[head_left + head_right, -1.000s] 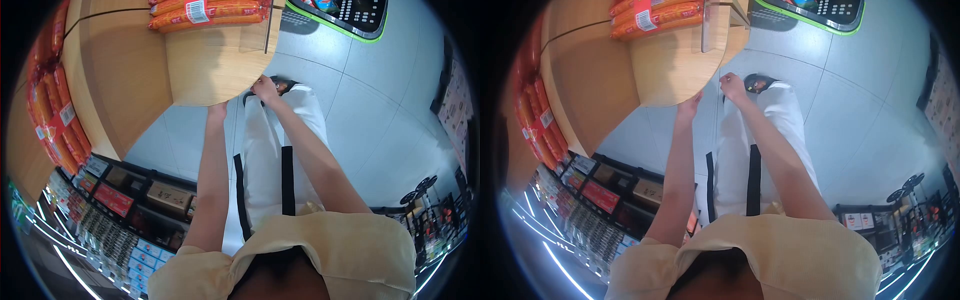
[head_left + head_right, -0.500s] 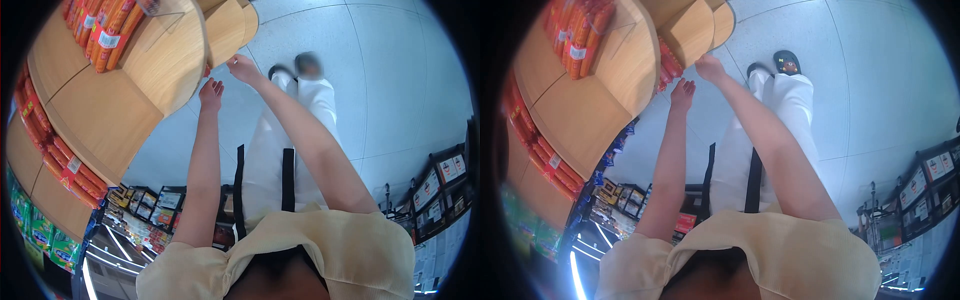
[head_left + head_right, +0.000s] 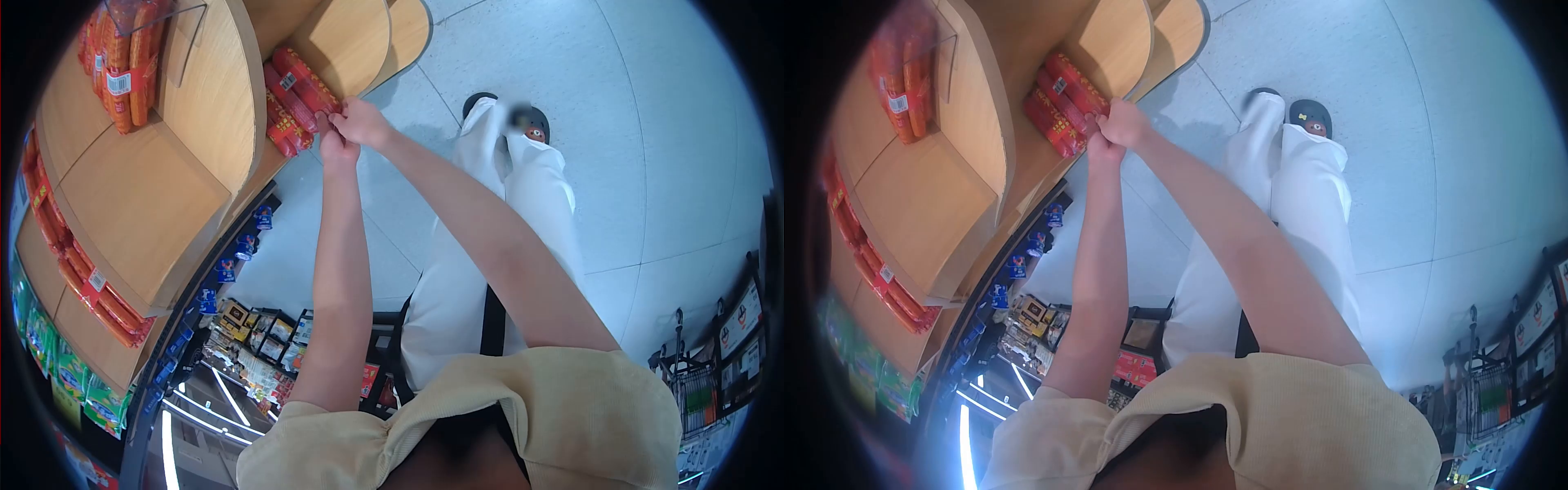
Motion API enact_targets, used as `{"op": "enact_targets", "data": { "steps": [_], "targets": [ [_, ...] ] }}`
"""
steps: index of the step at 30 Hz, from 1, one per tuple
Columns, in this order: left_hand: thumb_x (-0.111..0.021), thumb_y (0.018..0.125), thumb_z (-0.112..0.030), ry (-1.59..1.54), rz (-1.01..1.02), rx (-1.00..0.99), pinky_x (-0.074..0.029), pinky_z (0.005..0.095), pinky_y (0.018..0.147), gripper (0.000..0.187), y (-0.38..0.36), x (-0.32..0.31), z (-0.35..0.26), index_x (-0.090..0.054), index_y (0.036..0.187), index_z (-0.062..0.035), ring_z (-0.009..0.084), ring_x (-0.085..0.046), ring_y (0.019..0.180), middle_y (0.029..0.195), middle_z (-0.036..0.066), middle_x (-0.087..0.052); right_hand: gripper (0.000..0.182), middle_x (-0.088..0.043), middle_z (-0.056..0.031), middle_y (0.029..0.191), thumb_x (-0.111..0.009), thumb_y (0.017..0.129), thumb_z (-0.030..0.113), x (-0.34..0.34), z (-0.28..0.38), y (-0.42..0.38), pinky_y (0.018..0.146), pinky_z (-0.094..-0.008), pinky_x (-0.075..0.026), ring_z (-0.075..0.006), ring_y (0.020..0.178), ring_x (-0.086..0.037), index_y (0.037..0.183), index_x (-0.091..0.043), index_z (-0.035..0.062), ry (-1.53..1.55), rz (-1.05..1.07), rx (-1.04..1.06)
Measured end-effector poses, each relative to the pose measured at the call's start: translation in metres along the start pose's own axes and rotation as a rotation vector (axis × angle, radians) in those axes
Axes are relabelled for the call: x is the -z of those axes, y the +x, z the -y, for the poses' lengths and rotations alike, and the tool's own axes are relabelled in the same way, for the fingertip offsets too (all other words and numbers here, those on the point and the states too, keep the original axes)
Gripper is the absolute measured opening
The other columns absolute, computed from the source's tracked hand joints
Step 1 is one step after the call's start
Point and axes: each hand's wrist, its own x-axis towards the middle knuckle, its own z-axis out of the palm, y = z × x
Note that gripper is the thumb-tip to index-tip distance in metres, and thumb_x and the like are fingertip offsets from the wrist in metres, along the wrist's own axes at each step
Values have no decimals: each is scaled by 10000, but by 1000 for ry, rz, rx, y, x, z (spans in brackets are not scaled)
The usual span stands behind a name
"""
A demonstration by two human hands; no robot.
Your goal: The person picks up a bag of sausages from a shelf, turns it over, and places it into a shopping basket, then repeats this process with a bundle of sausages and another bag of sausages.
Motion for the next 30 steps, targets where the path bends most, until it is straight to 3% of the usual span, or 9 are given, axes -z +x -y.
{"op": "enact_targets", "data": {
  "steps": [4, 12, 14, 18, 23, 26, 28, 29, 30],
  "targets": [
    [-433, 967, -315, 88, 210, 0, -498, 320, 839, 327, 21, 22, 8, -504, 1127, -39, 161, -575, 982, 1037, 47, -598, 444, -628, -243, 943, -589, 810, 363, 2, 6, -4, 818, -401, -484, -367, 914, -605, 991, -583, -43, -9, -33, -29],
    [-477, 951, -301, 132, 91, 35, -492, 319, 869, 383, -54, -9, 55, -475, 1159, 21, 177, -571, 1012, 1074, 84, -579, 695, -623, -216, 1012, -706, 674, 488, 36, -6, -17, 828, -378, -489, -313, 940, -619, 1122, -536, -15, -283, -226, -77],
    [-486, 948, -285, 99, 52, 31, -484, 329, 887, 386, -84, -16, 60, -466, 1180, 23, 192, -568, 1017, 1100, 94, -569, 672, -586, -193, 1040, -729, 699, 442, 47, -21, -15, 793, -342, -496, -259, 907, -614, 1153, -489, 8, 151, -57, -12],
    [-540, 925, -232, 127, 70, 124, -494, 305, 891, 390, -143, -18, 62, -456, 1182, 48, 202, -587, 992, 1084, 115, -572, 668, -614, -188, 997, -746, 650, 363, 64, -19, -70, 805, -344, -490, -265, 905, -620, 1140, -467, 3, 325, -113, -93],
    [-582, 903, -235, 306, 120, 263, -494, 291, 887, 403, -226, -29, 53, -467, 1159, 54, 184, -596, 975, 1042, 104, -581, 469, -618, -139, 988, -679, 775, 181, 116, 1, -164, 750, -297, -506, -187, 895, -619, 1149, -447, 16, 605, -65, -186],
    [-624, 873, -267, 335, 171, 359, -453, 284, 926, 505, -262, -49, 52, -417, 1214, 44, 185, -551, 1056, 1154, 116, -532, 434, -616, -128, 990, -631, 805, 154, 152, 24, -209, 753, -300, -518, -183, 873, -627, 1170, -442, 13, 780, -125, -150],
    [-660, 838, -326, 702, 396, -42, -400, 328, 969, 665, -290, -85, 46, -327, 1312, 0, 208, -466, 1162, 1293, 135, -422, 434, -616, -127, 989, -605, 813, 163, 177, 41, -239, 760, -310, -524, -190, 858, -634, 1183, -437, 10, 884, -163, -136],
    [-660, 838, -326, 688, 406, -42, -400, 328, 969, 665, -299, -104, 41, -327, 1312, 0, 208, -466, 1162, 1293, 135, -422, 433, -615, -133, 992, -569, 820, 185, 191, 51, -253, 752, -319, -533, -197, 841, -639, 1187, -434, -1, 1042, -164, -222],
    [-666, 826, -352, 675, 601, -153, -377, 356, 982, 740, -306, -121, 35, -266, 1353, -21, 226, -429, 1194, 1327, 141, -376, 438, -614, -138, 995, -534, 827, 208, 204, 58, -266, 743, -328, -542, -204, 823, -645, 1191, -430, -12, 1198, -161, -309]
  ]
}}
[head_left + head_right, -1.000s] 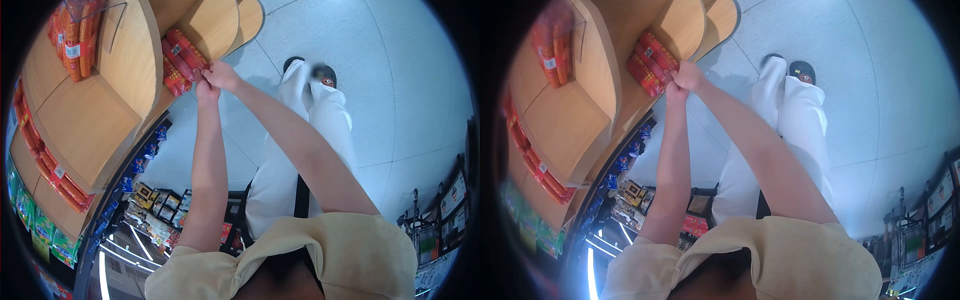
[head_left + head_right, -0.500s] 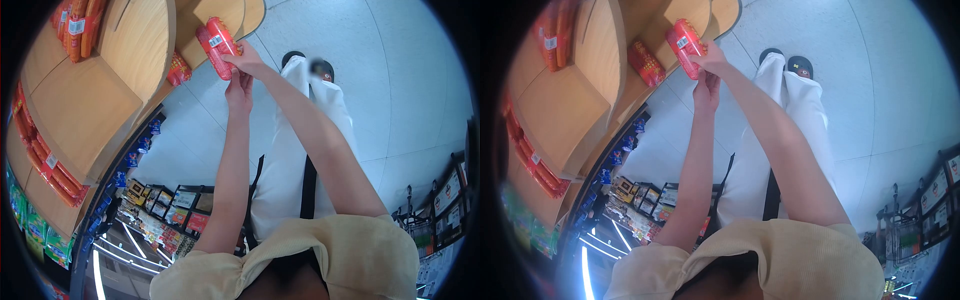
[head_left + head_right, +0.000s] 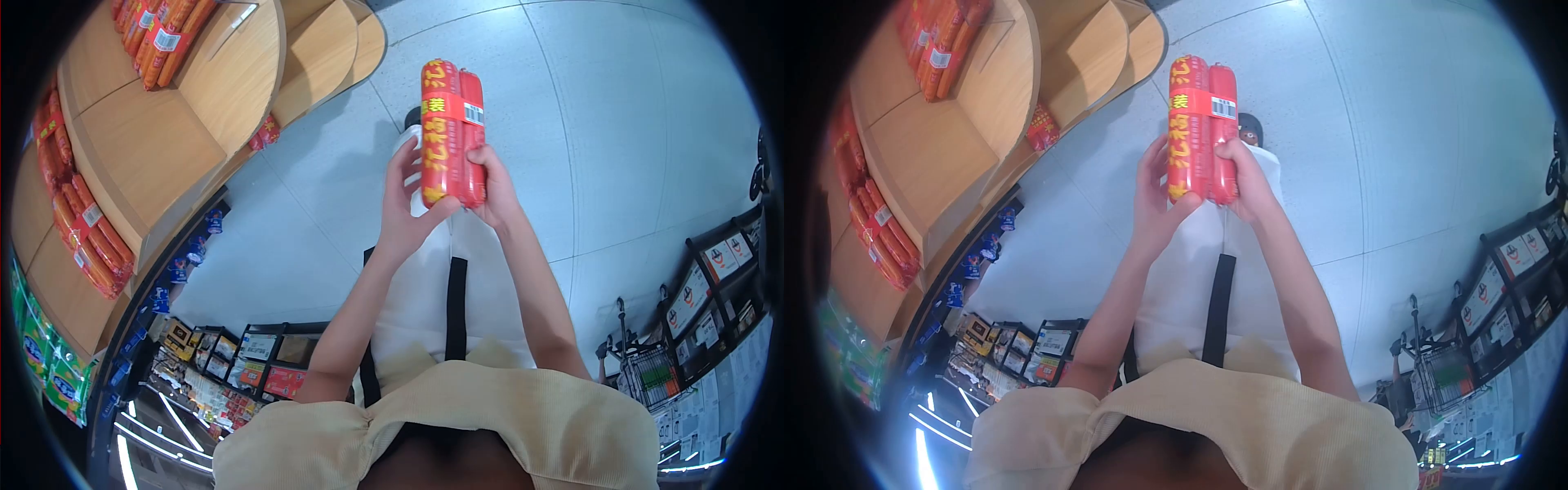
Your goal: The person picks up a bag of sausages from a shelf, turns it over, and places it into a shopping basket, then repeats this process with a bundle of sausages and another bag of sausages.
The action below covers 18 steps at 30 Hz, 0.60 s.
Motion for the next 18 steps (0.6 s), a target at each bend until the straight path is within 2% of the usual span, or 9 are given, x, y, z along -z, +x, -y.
{"op": "enact_targets", "data": {
  "steps": [1, 4, 6, 9, 10, 12, 15, 16, 18],
  "targets": [
    [-672, 815, -378, 21, 140, -168, -354, 385, 994, 817, 2, -9, -12, -206, 1395, -43, 245, -392, 1226, 1362, 148, -331, 438, -614, -138, 995, -534, 827, 208, 7, 13, -14, 743, -328, -542, -204, 823, -645, 1191, -430, -12, -12, 2, 8],
    [-680, 795, -419, -196, 221, -125, -309, 422, 1017, 908, 11, -43, -43, -136, 1428, -60, 266, -350, 1259, 1387, 162, -293, 464, -616, -144, 1011, -500, 830, 297, 26, 47, -63, 689, -347, -554, -198, 810, -651, 1160, -454, -25, 143, 366, -121],
    [-683, 799, -403, -401, 395, -10, -283, 406, 1041, 934, 5, -65, -73, -97, 1429, -39, 250, -336, 1268, 1396, 159, -269, 482, -616, -141, 1023, -505, 848, 327, 23, 60, -108, 710, -343, -549, -193, 832, -648, 1173, -453, -25, 46, 319, -62],
    [-697, 807, -288, -286, 576, -135, -300, 392, 1037, 918, -27, -98, -124, -68, 1424, -31, 216, -364, 1240, 1356, 142, -308, 570, -603, -131, 1087, -496, 893, 431, -10, 82, -172, 791, -322, -522, -182, 923, -629, 1225, -434, -28, -207, 144, 146],
    [-709, 793, -236, -271, 588, -91, -319, 386, 1026, 924, -43, -108, -148, -62, 1423, -39, 201, -375, 1227, 1337, 129, -323, 543, -572, -110, 1149, -467, 928, 412, -15, 91, -191, 865, -303, -475, -161, 1010, -583, 1265, -413, -10, -307, 223, 196],
    [-717, 763, -126, -235, 579, -27, -387, 368, 978, 930, -66, -126, -184, -61, 1420, -75, 174, -413, 1189, 1280, 92, -369, 515, -557, -101, 1168, -455, 939, 387, -35, 105, -225, 879, -303, -460, -152, 1033, -562, 1276, -406, 1, -431, 234, 328],
    [-700, 755, -89, -130, 581, -80, -413, 358, 950, 900, -80, -132, -220, -93, 1419, -99, 165, -443, 1158, 1263, 82, -394, 435, -534, -79, 1183, -458, 959, 292, -66, 123, -264, 895, -286, -421, -134, 1064, -518, 1291, -391, 18, -515, 249, 478],
    [-671, 738, -44, -202, 560, -91, -436, 356, 927, 793, -79, -133, -226, -211, 1383, -94, 168, -491, 1111, 1204, 79, -458, 414, -537, -76, 1173, -474, 954, 263, -79, 128, -274, 885, -281, -418, -131, 1052, -522, 1276, -396, 16, -666, 237, 590],
    [-654, 729, -19, -342, 615, -2, -440, 355, 924, 734, -65, -128, -234, -268, 1350, -83, 172, -504, 1099, 1180, 80, -482, 395, -554, -97, 1129, -550, 915, 213, -104, 137, -290, 850, -277, -419, -142, 1019, -536, 1227, -415, 10, -864, 179, 762]
  ]
}}
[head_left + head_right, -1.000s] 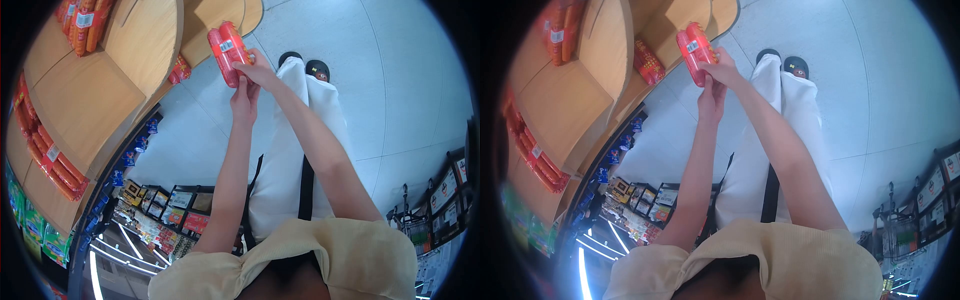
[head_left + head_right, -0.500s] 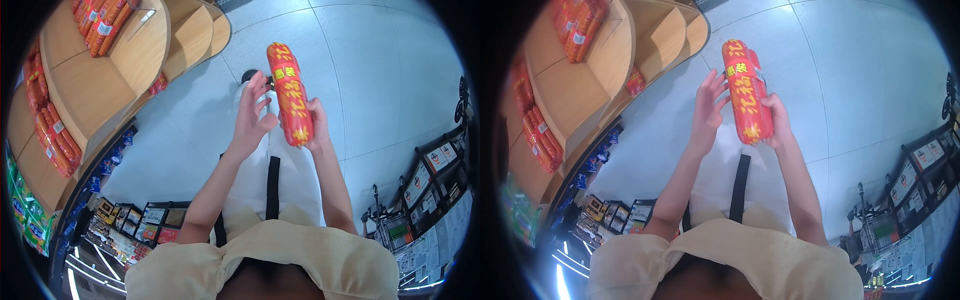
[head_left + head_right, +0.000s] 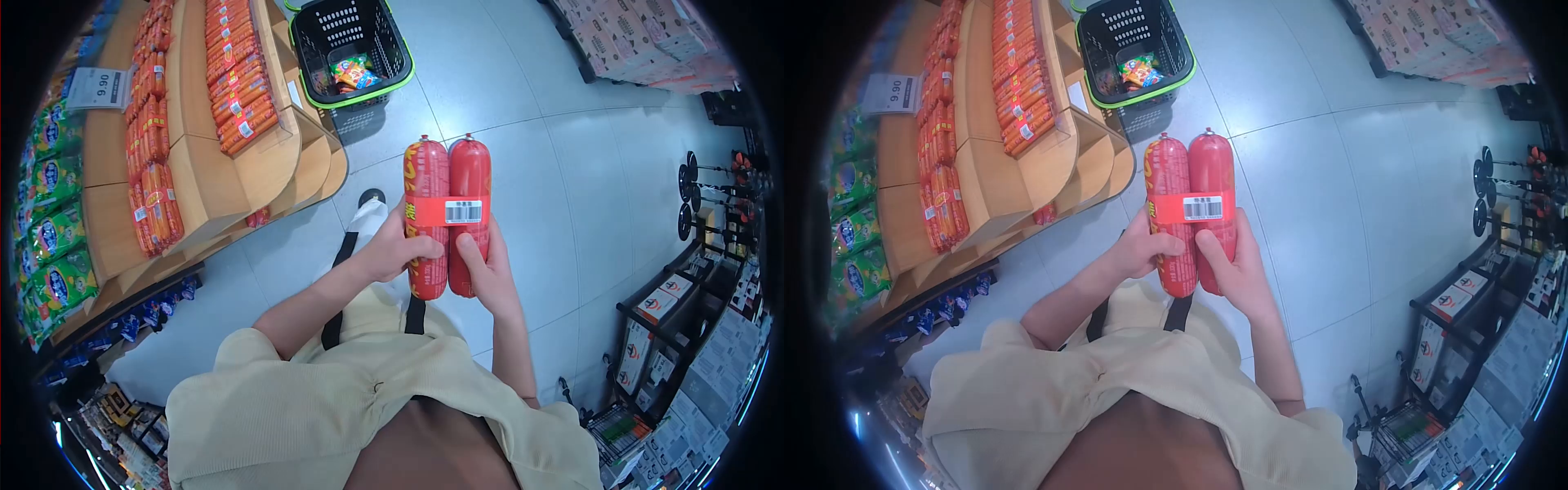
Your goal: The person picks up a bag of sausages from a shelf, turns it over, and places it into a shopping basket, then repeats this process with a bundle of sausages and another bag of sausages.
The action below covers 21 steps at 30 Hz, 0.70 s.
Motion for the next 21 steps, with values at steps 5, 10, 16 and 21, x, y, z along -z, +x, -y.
{"op": "enact_targets", "data": {
  "steps": [5, 10, 16, 21],
  "targets": [
    [-448, 852, -199, -331, -63, -7, -472, 371, 899, 419, 30, 8, -41, -403, 1238, -41, 211, -559, 1067, 1151, 108, -538, 558, -593, -172, 1011, -668, 815, 252, -24, 69, 39, 766, -330, -475, -243, 888, -604, 1239, -412, -4, -406, -20, 161],
    [-381, 910, -504, -586, 140, -84, -516, 336, 604, 587, 78, 45, -99, -394, 1230, -12, 202, -599, 613, 837, 118, -583, 507, -623, -105, 856, -689, 764, 169, -42, 121, 115, 696, -290, -470, -184, 760, -585, 1214, -522, 6, -556, 262, 329],
    [-424, 884, -524, -952, 422, 303, -570, 355, 585, 722, 125, 63, -186, -292, 1268, 73, 262, -646, 666, 821, 210, -572, 307, -624, -56, 811, -694, 762, 78, -43, 157, 196, 622, -265, -435, -120, 651, -514, 1054, -610, 34, -518, -78, 649],
    [-407, 934, -435, -759, 525, 571, -571, 325, 529, 626, 160, 89, -219, -288, 1304, 56, 275, -652, 606, 829, 237, -577, 304, -638, -75, 833, -621, 837, 223, -23, 179, 261, 647, -249, -445, -146, 709, -577, 1036, -603, -6, -515, -320, 867]
  ]
}}
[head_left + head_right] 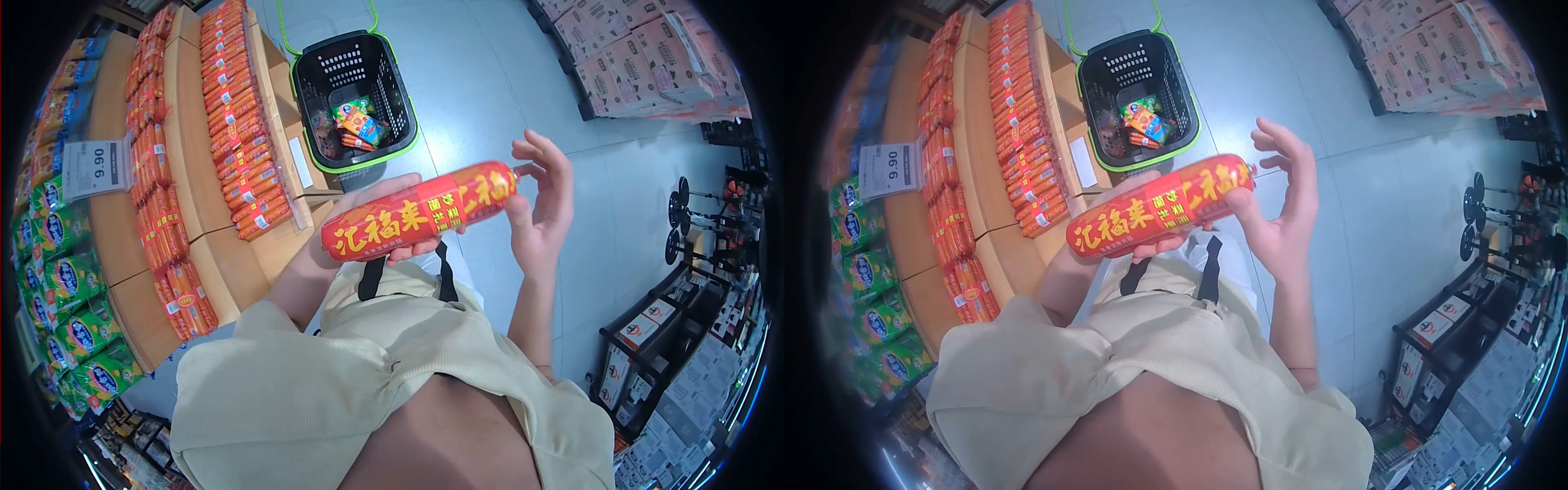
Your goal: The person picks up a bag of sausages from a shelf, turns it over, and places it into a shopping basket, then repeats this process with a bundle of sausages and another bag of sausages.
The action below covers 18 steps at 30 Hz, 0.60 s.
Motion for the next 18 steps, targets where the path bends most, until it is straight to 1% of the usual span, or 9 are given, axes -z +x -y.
{"op": "enact_targets", "data": {
  "steps": [2, 3, 4, 5, 6, 7, 8, 14, 18],
  "targets": [
    [-341, 962, -411, 285, -329, -66, -561, 312, 504, 594, 0, 3, -8, -293, 1293, 79, 269, -638, 554, 834, 244, -578, 338, -643, -82, 819, -569, 878, 289, 1, -19, 8, 647, -245, -450, -157, 722, -600, 999, -614, -23, 100, -51, -12],
    [-320, 966, -419, 297, -233, -68, -546, 298, 484, 619, 10, 6, -10, -289, 1264, 123, 271, -640, 580, 855, 258, -572, 392, -647, -91, 800, -496, 909, 333, 9, -34, 9, 643, -246, -459, -159, 726, -615, 946, -625, -36, 288, 144, -98],
    [-320, 966, -419, 289, -245, -68, -546, 298, 484, 619, 24, 10, -17, -289, 1264, 123, 271, -640, 580, 855, 258, -572, 478, -652, -100, 781, -422, 940, 376, 14, -44, 12, 638, -246, -468, -162, 729, -630, 892, -636, -48, 479, 342, -179],
    [-334, 962, -419, 43, -71, 88, -545, 299, 487, 630, 42, 14, -28, -278, 1256, 136, 284, -641, 603, 864, 270, -568, 688, -647, -142, 760, -258, 944, 499, 17, -48, 18, 654, -271, -478, -181, 686, -616, 828, -642, -59, 243, 317, -248],
    [-349, 958, -419, -200, 104, 238, -543, 301, 490, 643, 58, 16, -36, -267, 1247, 149, 298, -642, 626, 874, 283, -563, 688, -647, -142, 760, -258, 944, 499, 18, -56, 23, 654, -271, -478, -181, 686, -616, 828, -642, -59, 260, 321, -249],
    [-350, 948, -448, -255, 251, 240, -559, 337, 540, 681, 73, 17, -40, -239, 1245, 155, 338, -640, 694, 918, 312, -546, 691, -646, -138, 748, -240, 951, 484, 18, -63, 27, 653, -267, -476, -175, 686, -612, 818, -642, -61, 278, 257, -341],
    [-350, 948, -448, -250, 244, 224, -559, 337, 540, 681, 83, 19, -44, -239, 1245, 155, 338, -640, 694, 918, 312, -546, 695, -646, -133, 736, -222, 959, 469, 20, -71, 34, 652, -262, -474, -169, 686, -609, 808, -643, -63, 295, 198, -430],
    [-353, 938, -462, -292, 234, 200, -562, 354, 548, 699, 125, -15, -75, -226, 1251, 149, 352, -627, 682, 919, 318, -540, 691, -648, -112, 709, -211, 980, 431, 32, -108, 94, 631, -247, -479, -145, 646, -605, 768, -642, -66, 378, 226, -361],
    [-350, 946, -437, -229, 322, 30, -571, 355, 582, 682, 131, 5, -87, -213, 1255, 155, 363, -634, 735, 940, 327, -530, 675, -652, -107, 705, -209, 998, 392, 23, -117, 122, 626, -237, -490, -129, 632, -611, 760, -636, -74, 398, 287, -383]
  ]
}}
